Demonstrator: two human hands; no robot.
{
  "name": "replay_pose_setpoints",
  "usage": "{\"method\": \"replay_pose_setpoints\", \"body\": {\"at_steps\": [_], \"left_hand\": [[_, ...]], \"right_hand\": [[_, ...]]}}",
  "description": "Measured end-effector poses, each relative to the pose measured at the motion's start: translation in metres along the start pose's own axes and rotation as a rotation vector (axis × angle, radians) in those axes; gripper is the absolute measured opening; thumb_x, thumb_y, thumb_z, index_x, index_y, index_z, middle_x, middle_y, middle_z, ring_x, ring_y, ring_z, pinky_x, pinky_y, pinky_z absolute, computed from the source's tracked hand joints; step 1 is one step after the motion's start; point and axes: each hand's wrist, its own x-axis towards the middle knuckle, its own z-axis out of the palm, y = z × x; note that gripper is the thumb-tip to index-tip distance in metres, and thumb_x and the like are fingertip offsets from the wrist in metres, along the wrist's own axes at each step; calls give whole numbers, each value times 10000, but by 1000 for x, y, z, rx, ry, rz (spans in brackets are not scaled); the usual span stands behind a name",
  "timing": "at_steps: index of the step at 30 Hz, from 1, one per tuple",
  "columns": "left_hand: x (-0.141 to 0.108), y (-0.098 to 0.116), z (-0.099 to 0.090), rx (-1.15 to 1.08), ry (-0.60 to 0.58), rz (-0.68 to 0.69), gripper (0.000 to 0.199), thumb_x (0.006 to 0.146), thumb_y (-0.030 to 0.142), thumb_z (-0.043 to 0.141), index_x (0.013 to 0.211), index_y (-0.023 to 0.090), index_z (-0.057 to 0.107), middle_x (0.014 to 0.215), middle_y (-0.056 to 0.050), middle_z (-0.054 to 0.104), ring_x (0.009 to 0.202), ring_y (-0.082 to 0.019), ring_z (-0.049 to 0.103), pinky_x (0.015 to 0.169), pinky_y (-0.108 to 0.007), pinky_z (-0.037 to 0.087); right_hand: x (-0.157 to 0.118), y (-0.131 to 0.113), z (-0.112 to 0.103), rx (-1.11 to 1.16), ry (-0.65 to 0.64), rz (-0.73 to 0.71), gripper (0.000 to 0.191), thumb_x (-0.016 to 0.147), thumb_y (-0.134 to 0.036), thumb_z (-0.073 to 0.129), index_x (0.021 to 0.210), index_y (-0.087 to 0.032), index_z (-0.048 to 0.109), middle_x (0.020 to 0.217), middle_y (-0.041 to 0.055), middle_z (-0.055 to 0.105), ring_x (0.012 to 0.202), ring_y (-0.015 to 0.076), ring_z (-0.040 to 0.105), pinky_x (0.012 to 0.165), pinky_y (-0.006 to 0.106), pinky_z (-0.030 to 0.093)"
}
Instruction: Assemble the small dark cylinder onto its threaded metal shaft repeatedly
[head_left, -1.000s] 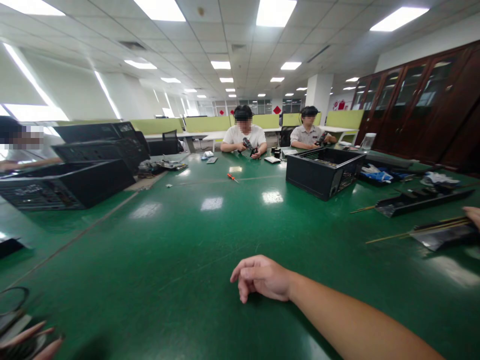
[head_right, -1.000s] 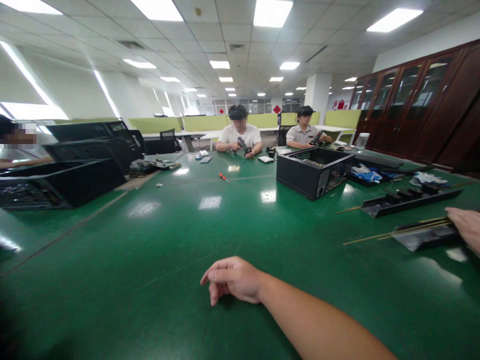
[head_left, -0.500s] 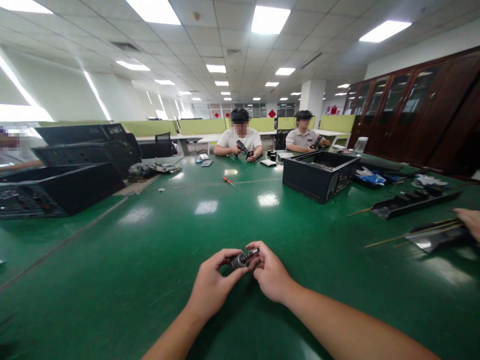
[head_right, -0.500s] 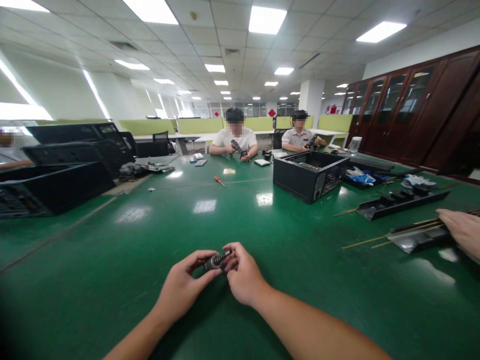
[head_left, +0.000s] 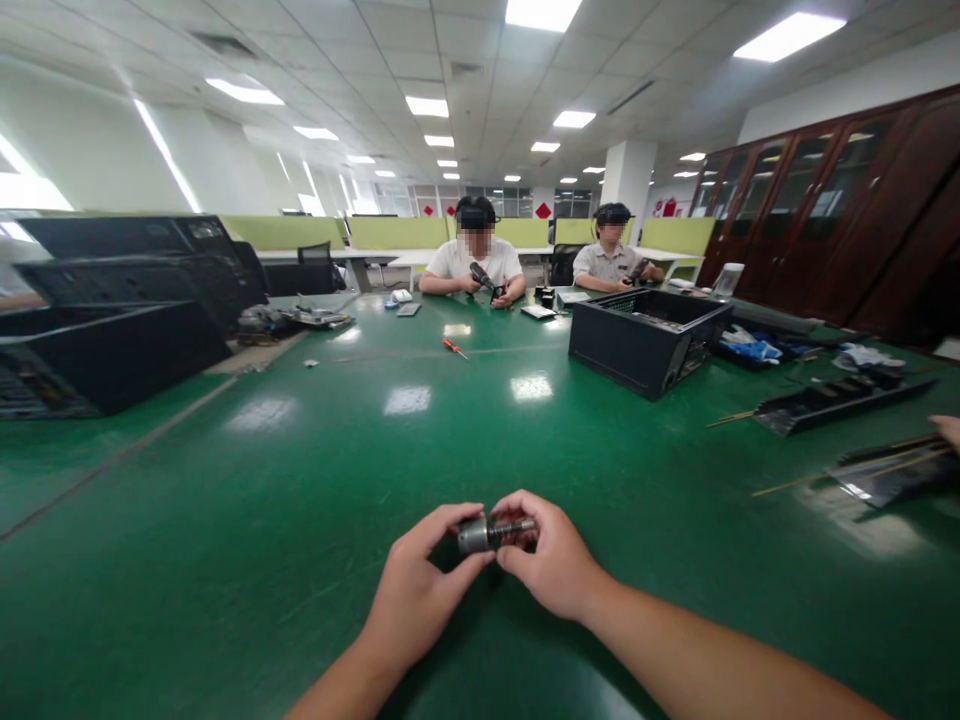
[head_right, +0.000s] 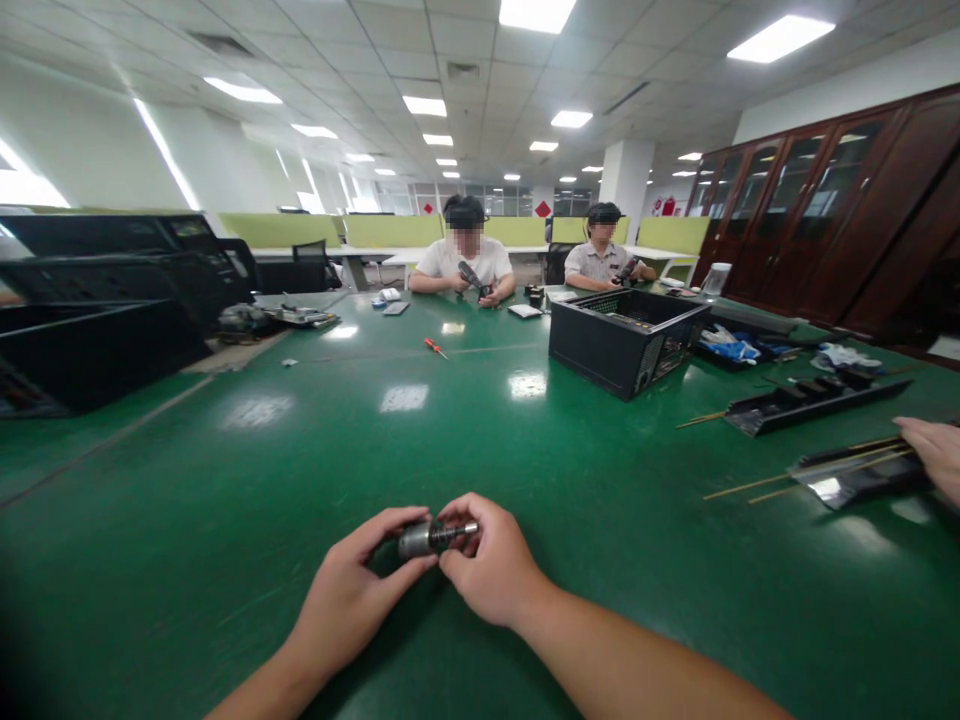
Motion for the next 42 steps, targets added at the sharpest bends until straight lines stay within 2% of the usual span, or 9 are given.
{"method": "replay_pose_setpoints", "body": {"at_steps": [6, 11, 14, 34, 42], "left_hand": [[-1, -3, -1, 11, 55, -20, 281, 767, 233, 743, 1035, 280, 674, 1008, 17, 709, 933, -164, 667, 856, -271, 519], [2, 2, -1, 4, 63, 63, 211, 781, 238, 739, 983, 270, 688, 989, 16, 710, 923, -150, 668, 864, -252, 521], [2, 3, -1, 11, 65, 81, 203, 781, 234, 739, 975, 266, 691, 978, 13, 712, 908, -148, 673, 857, -251, 527], [1, 7, -1, 20, 83, 84, 182, 764, 225, 731, 945, 227, 711, 958, -38, 726, 887, -187, 688, 837, -301, 569], [0, 8, -2, 13, 90, 80, 185, 760, 212, 742, 940, 242, 711, 956, -18, 724, 888, -174, 685, 835, -283, 557]], "right_hand": [[0, 2, -1, 153, 46, 17, 414, 665, -119, 646, 1069, -190, 594, 878, 1, 581, 763, 148, 578, 700, 267, 450], [0, -2, -2, 120, 12, 29, 211, 716, -185, 659, 925, -175, 643, 801, 7, 627, 720, 153, 570, 688, 275, 439], [-1, -5, -2, 120, 2, 38, 164, 716, -194, 661, 879, -174, 656, 774, 5, 638, 697, 152, 568, 669, 271, 436], [-1, -4, -3, 115, 14, 47, 83, 736, -206, 681, 806, -165, 664, 718, -6, 619, 671, 141, 546, 653, 255, 426], [-1, -5, -4, 100, 18, 47, 86, 737, -228, 690, 794, -170, 664, 699, -6, 610, 649, 137, 532, 615, 245, 418]]}}
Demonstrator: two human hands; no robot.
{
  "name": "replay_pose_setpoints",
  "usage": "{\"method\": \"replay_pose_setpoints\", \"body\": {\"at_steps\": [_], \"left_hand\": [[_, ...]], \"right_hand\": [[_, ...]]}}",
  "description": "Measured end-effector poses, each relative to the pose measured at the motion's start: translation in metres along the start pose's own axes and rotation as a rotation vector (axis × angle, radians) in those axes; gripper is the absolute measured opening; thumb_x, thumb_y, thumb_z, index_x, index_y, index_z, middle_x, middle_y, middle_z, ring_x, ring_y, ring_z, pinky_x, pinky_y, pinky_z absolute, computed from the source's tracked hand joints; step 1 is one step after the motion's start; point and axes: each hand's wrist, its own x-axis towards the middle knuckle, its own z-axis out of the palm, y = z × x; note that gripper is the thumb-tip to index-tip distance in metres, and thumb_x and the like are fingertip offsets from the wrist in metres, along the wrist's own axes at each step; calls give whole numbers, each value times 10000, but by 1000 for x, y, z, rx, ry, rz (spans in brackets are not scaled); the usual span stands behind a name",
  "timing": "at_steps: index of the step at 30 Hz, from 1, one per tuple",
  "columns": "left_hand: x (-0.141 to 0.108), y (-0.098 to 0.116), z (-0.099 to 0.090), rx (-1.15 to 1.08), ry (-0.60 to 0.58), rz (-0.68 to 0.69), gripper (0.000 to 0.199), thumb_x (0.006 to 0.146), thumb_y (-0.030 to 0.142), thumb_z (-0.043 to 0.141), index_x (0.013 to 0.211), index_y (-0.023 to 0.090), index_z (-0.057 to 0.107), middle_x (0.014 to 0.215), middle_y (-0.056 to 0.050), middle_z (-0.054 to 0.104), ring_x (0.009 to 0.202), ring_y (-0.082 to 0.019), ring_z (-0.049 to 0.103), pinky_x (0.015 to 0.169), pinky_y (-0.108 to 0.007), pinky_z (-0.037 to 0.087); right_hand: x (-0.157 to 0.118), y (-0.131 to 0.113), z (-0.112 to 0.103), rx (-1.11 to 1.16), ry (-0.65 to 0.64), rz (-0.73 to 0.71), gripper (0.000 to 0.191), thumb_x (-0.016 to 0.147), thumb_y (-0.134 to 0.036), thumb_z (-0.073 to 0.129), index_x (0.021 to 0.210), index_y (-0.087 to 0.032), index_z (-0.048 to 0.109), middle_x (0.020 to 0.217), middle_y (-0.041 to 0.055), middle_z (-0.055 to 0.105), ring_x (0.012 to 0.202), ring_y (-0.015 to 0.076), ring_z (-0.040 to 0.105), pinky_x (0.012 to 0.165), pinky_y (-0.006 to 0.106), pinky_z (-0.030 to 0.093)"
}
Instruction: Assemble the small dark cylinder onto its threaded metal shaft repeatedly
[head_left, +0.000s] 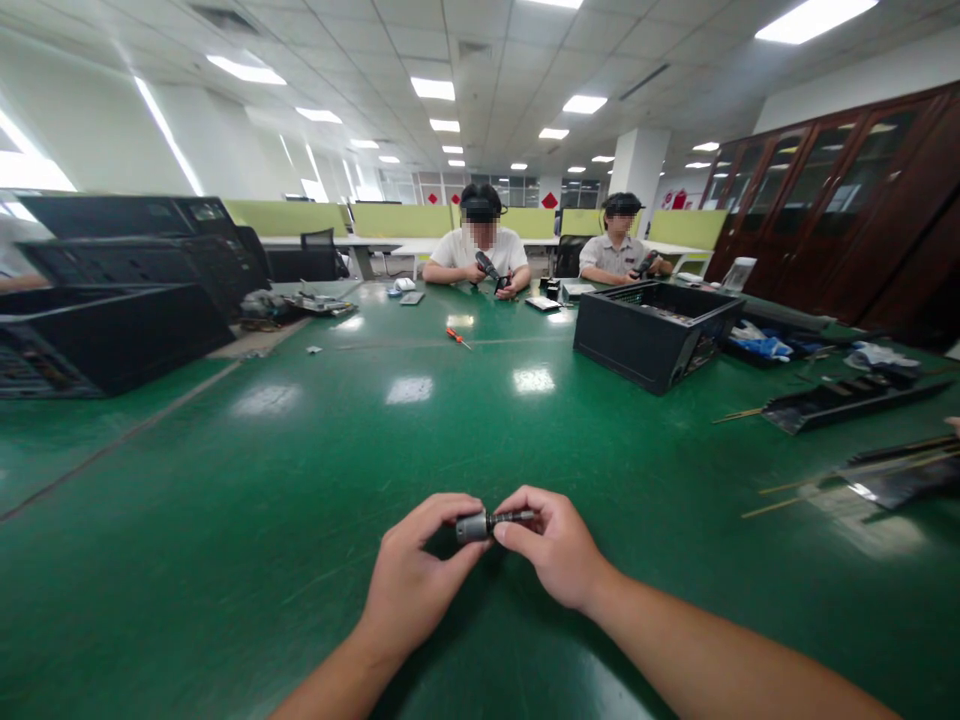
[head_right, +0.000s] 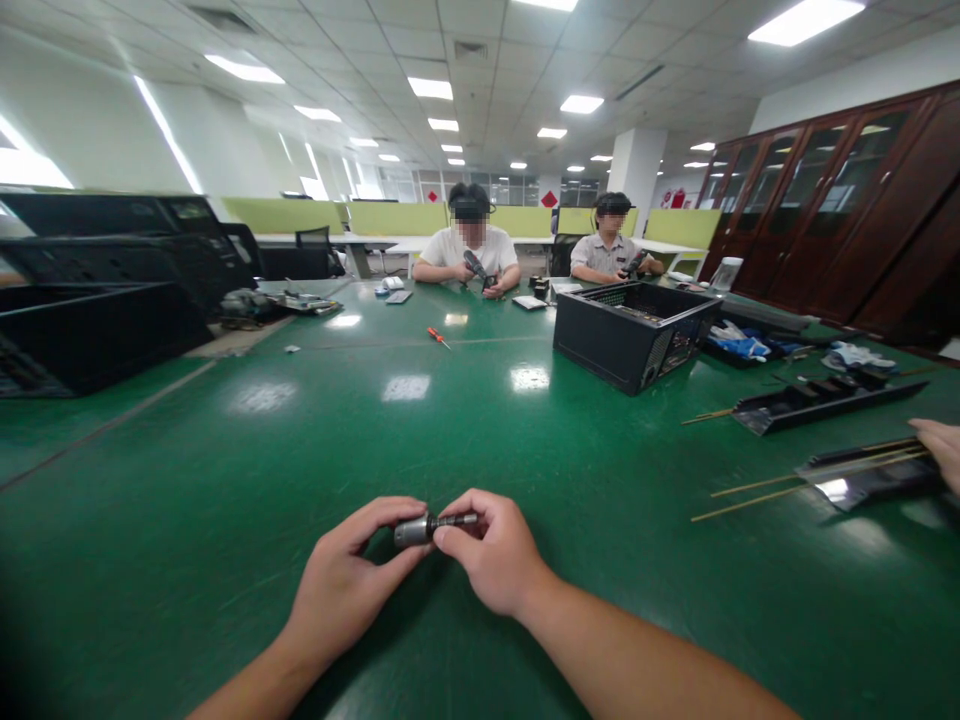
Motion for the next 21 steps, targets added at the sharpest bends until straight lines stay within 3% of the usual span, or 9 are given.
{"method": "replay_pose_setpoints", "body": {"at_steps": [21], "left_hand": [[-2, 0, 0, 6, 20, -4, 188, 757, 208, 738, 941, 234, 711, 960, -28, 722, 887, -181, 682, 815, -290, 557]], "right_hand": [[0, -1, 1, 33, 2, -6, 77, 735, -218, 677, 788, -165, 662, 676, -14, 594, 629, 127, 518, 595, 240, 402]]}}
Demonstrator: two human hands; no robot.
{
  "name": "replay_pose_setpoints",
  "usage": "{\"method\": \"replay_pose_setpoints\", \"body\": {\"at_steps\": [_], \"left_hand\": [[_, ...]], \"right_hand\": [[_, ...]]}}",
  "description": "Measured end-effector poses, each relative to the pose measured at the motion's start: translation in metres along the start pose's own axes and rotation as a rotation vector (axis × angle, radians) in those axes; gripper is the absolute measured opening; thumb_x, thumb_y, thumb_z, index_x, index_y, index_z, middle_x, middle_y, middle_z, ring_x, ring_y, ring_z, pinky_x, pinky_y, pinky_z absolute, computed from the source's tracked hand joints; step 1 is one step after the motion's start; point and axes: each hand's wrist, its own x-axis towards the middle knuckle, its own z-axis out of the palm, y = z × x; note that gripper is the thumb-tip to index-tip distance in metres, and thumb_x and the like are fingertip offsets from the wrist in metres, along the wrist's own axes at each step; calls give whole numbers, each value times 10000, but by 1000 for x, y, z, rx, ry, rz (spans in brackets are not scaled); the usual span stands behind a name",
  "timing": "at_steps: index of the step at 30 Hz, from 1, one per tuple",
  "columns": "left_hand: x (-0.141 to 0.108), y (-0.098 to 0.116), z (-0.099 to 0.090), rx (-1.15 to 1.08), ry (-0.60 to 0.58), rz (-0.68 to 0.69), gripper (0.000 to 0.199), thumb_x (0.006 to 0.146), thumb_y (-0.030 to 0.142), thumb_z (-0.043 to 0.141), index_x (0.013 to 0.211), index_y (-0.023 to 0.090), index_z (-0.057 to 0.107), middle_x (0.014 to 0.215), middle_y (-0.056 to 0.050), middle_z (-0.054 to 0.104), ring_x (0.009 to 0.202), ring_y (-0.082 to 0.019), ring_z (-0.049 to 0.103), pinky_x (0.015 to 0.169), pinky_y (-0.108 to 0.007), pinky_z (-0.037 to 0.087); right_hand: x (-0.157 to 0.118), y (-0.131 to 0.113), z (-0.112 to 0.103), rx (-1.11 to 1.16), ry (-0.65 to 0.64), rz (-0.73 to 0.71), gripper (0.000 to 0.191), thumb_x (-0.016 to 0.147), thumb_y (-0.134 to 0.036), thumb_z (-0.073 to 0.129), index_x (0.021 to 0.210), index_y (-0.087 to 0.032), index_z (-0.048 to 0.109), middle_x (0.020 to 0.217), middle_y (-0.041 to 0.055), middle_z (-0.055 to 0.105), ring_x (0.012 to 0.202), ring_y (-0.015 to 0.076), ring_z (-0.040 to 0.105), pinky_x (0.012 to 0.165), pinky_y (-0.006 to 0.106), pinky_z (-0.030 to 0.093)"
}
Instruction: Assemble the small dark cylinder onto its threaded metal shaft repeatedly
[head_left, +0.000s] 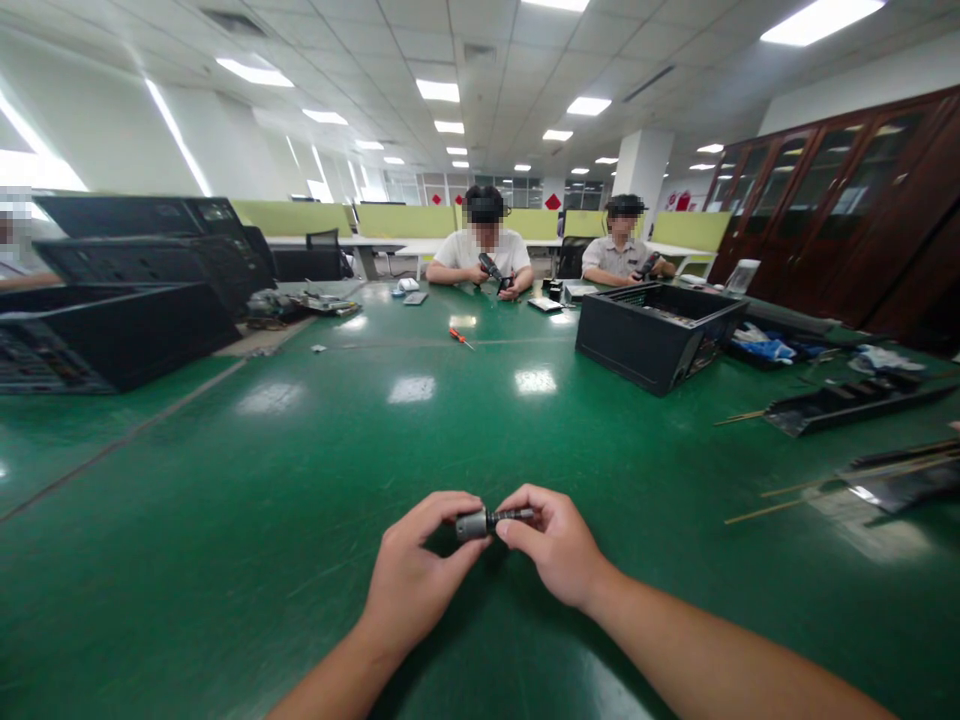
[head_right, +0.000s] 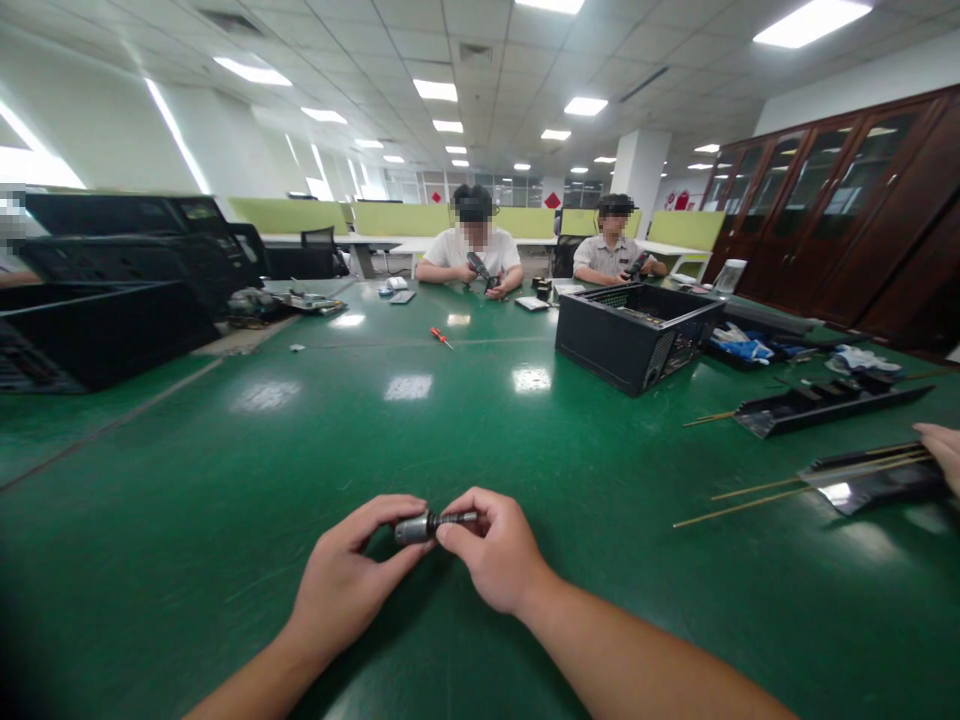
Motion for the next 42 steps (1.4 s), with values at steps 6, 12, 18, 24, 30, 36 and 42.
{"method": "replay_pose_setpoints", "body": {"at_steps": [6, 12, 18, 24, 30, 36, 42], "left_hand": [[1, 0, 0, 7, -5, 4, 194, 759, 209, 742, 946, 244, 707, 959, -16, 720, 880, -171, 679, 814, -280, 548], [0, -1, 0, 5, -7, -1, 195, 763, 203, 739, 948, 250, 703, 965, -7, 718, 893, -164, 675, 826, -275, 540], [0, -1, 0, 14, -3, -9, 185, 760, 217, 735, 943, 226, 709, 959, -34, 722, 887, -186, 678, 814, -301, 550], [1, -1, -1, 1, -1, -1, 198, 757, 202, 745, 945, 248, 706, 961, -8, 719, 889, -166, 676, 817, -274, 538], [0, -3, 0, 6, -2, -8, 206, 760, 202, 743, 958, 248, 703, 974, -10, 718, 897, -169, 674, 829, -280, 535], [0, -3, 0, 15, -12, -9, 207, 757, 201, 746, 955, 245, 704, 973, -9, 718, 889, -169, 675, 817, -276, 533], [0, -2, 0, 6, 1, -2, 213, 760, 196, 749, 960, 253, 699, 973, 3, 714, 892, -156, 671, 825, -262, 525]], "right_hand": [[0, 0, 0, 11, -2, 1, 77, 736, -217, 678, 788, -163, 661, 664, -18, 596, 617, 124, 520, 594, 241, 398], [0, -1, 0, 11, 6, 14, 81, 734, -218, 676, 789, -161, 662, 644, -18, 586, 605, 124, 516, 592, 245, 398], [1, 1, 0, 6, 3, 9, 87, 738, -229, 682, 790, -163, 660, 614, -27, 575, 585, 120, 511, 568, 237, 393], [0, 0, 0, 3, 4, 7, 84, 742, -231, 671, 789, -164, 652, 606, -31, 559, 572, 117, 498, 564, 239, 387], [0, 0, 0, 6, 5, 12, 77, 742, -218, 658, 792, -160, 648, 611, -30, 555, 574, 115, 494, 568, 239, 381], [-1, -1, 1, 12, 7, 13, 79, 743, -219, 653, 795, -159, 646, 607, -28, 561, 575, 119, 500, 566, 239, 380], [-1, -1, 2, 25, 20, 9, 96, 734, -230, 652, 787, -150, 639, 594, -29, 545, 569, 117, 492, 556, 237, 372]]}}
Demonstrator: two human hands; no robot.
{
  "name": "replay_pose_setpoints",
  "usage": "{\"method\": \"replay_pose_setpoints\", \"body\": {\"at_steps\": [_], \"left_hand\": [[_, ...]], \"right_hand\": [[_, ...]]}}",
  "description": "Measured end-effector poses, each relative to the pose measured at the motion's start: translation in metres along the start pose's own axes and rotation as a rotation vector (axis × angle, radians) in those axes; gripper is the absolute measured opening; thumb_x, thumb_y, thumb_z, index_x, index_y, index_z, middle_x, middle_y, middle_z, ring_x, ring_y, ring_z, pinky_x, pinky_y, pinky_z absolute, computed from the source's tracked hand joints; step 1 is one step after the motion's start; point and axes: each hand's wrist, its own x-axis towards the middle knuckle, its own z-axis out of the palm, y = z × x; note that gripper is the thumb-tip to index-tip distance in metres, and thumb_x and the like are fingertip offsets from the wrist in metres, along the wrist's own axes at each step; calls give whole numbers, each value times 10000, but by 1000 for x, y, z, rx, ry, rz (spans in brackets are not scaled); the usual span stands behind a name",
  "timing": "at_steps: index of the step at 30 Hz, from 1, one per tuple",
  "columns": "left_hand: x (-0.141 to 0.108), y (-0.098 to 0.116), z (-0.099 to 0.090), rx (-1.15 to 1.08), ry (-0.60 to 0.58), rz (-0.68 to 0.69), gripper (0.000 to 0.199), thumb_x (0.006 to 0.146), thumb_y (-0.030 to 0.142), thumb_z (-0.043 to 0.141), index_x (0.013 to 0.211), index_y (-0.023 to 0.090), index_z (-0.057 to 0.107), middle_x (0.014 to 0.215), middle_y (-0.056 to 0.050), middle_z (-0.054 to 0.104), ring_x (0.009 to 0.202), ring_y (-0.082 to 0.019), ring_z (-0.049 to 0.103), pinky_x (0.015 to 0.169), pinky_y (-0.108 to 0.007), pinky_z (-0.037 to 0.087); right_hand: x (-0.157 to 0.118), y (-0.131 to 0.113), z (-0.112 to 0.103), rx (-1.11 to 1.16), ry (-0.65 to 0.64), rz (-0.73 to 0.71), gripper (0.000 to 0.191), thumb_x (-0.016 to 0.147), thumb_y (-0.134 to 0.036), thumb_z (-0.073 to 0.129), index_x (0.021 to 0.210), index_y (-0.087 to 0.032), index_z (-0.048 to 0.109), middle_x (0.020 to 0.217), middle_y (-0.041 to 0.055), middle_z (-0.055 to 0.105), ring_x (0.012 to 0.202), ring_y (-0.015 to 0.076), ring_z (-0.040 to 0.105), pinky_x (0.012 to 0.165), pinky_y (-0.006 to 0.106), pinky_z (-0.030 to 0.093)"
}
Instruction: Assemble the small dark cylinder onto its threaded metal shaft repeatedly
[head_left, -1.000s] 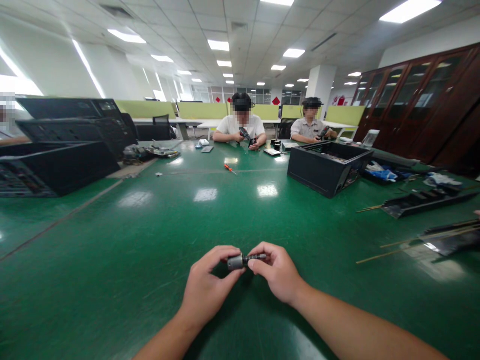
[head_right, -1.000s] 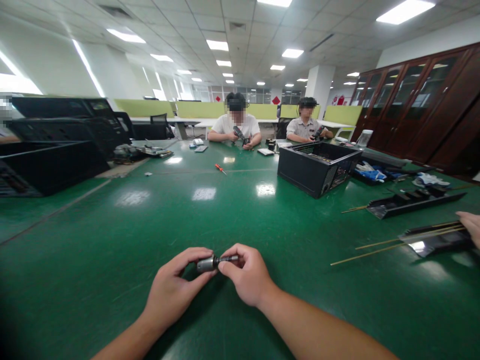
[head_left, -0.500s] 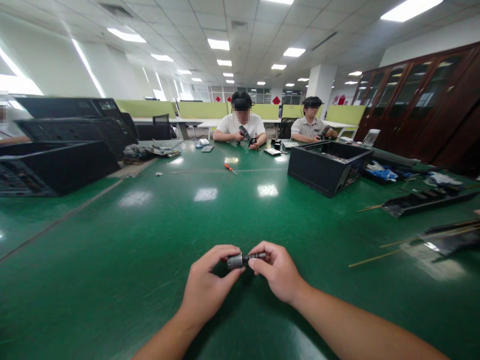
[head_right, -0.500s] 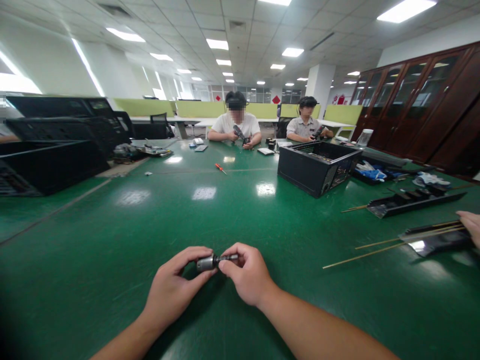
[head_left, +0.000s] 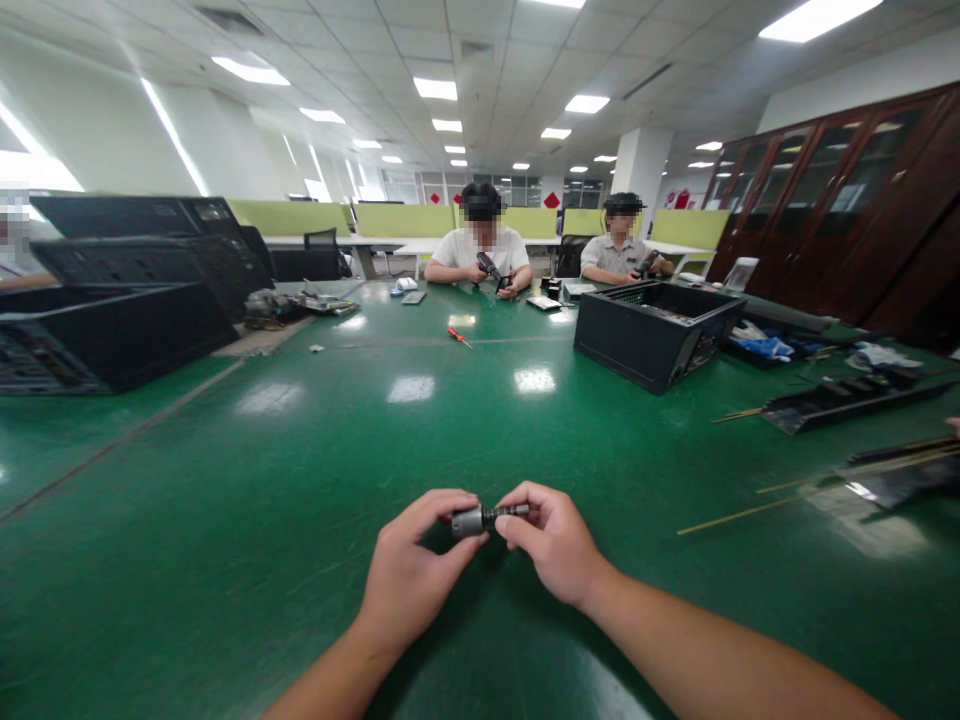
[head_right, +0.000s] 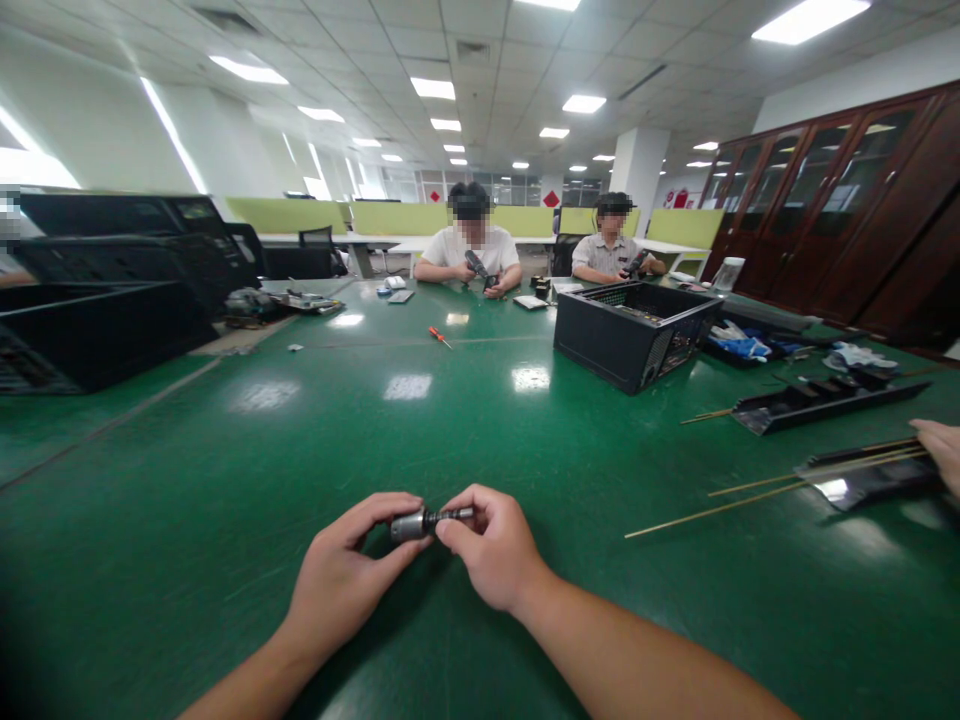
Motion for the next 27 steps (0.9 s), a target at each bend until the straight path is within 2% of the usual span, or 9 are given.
{"method": "replay_pose_setpoints", "body": {"at_steps": [27], "left_hand": [[-1, -4, 0, 5, 6, -8, 208, 768, 236, 752, 966, 268, 695, 979, 13, 714, 891, -155, 670, 826, -272, 521]], "right_hand": [[1, 6, -2, 11, 29, -34, 74, 756, -213, 658, 793, -150, 649, 626, -21, 559, 575, 115, 485, 565, 238, 379]]}}
